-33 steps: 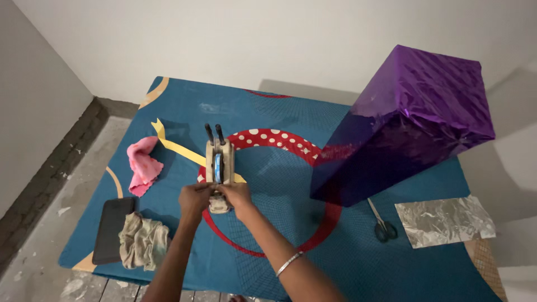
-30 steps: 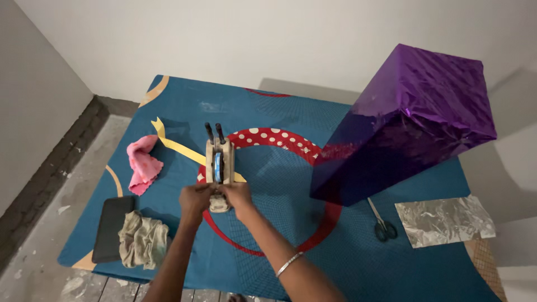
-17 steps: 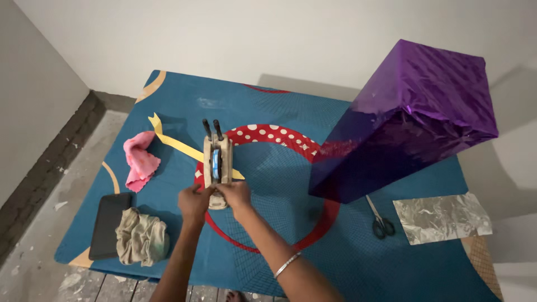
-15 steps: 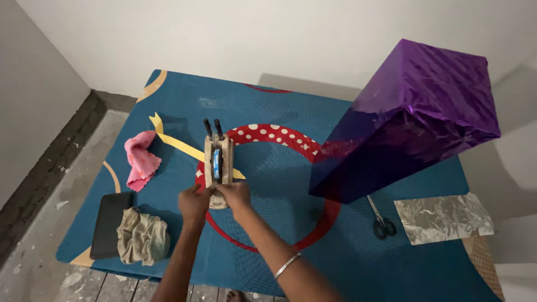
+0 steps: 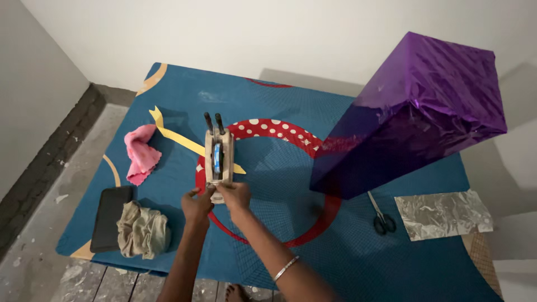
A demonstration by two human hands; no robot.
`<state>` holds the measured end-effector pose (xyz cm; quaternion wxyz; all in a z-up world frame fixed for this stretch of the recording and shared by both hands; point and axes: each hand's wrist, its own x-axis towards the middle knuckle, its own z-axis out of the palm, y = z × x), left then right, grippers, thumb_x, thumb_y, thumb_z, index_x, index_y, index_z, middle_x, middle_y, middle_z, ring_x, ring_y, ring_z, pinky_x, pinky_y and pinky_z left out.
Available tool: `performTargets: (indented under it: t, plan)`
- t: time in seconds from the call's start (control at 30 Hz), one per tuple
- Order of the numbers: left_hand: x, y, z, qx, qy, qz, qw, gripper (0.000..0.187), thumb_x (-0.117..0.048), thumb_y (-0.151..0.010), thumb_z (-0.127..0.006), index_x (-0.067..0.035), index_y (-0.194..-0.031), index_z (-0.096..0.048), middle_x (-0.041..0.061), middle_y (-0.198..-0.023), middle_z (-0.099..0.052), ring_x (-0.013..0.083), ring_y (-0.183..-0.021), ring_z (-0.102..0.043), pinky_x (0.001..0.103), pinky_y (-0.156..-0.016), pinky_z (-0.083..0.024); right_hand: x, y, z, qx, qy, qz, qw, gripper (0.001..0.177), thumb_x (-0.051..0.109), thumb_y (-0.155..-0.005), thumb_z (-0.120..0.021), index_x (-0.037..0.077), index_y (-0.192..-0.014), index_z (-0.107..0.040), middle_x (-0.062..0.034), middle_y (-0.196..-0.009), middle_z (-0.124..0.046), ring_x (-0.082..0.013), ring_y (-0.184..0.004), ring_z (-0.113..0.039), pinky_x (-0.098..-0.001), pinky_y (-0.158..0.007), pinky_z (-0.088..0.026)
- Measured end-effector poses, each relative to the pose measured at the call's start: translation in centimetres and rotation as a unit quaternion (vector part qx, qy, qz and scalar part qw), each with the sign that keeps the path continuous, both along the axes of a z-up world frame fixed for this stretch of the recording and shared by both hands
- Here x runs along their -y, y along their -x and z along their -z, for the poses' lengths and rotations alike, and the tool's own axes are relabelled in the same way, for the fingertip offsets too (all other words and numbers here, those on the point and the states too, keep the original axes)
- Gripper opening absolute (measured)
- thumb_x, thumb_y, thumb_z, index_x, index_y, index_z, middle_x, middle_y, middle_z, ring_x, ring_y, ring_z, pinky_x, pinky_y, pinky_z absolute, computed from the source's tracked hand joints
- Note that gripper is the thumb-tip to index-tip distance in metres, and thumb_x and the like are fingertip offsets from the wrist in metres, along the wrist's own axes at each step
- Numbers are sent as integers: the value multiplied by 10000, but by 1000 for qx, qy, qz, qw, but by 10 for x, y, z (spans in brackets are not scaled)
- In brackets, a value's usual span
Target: The person wraps a rectangular box with purple wrapping paper on a table. They use scissors to trim excess paper and a tape dispenser to secure the folds, completing the wrapping of the box.
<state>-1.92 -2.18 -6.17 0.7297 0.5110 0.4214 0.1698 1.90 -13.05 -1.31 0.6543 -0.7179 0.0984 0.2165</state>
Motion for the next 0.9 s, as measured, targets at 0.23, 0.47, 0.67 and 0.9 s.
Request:
performTargets:
  t: [0.23,0.47,0.67,0.9]
  plan:
    - [3,7,-3,-12,26,26,999,390,-128,-829,-834,70,-1114,-657,70,-732,-593,138,-543,-502,289,-455,-387,-4,5,23,-18,-123,46,991,254,185,-843,-788,-29,-980,-797,-41,-824,-746,-95,-707,-666,-261,-626,-516]
    - [1,16,4,-2,35,52,998,275,-144,-875,-786,71,-1042,-747,51,-695,-579,137,-544,-513,285,-467,-413,-2,11,27,-39,-82,35,995,232,221,-837,-765,6,-920,-792,-12,-723,-660,-112,-618,-586,-300,-533,-449]
    - [2,16,2,-24,22,56,998,282,-171,-886,-785,38,-1073,-763,29,-715,-607,115,-581,-528,274,-494,-458,-5,13,34,-29,-104,51,993,242,247,-839,-775,23,-930,-791,1,-733,-665,-103,-631,-589,-289,-528,-435]
    - [6,19,5,16,28,57,998,265,-176,-905,-767,27,-1075,-772,28,-712,-580,110,-565,-485,274,-476,-398,-4,12,37,-62,-115,52,990,240,271,-837,-782,66,-961,-793,11,-762,-647,-101,-668,-578,-298,-565,-442]
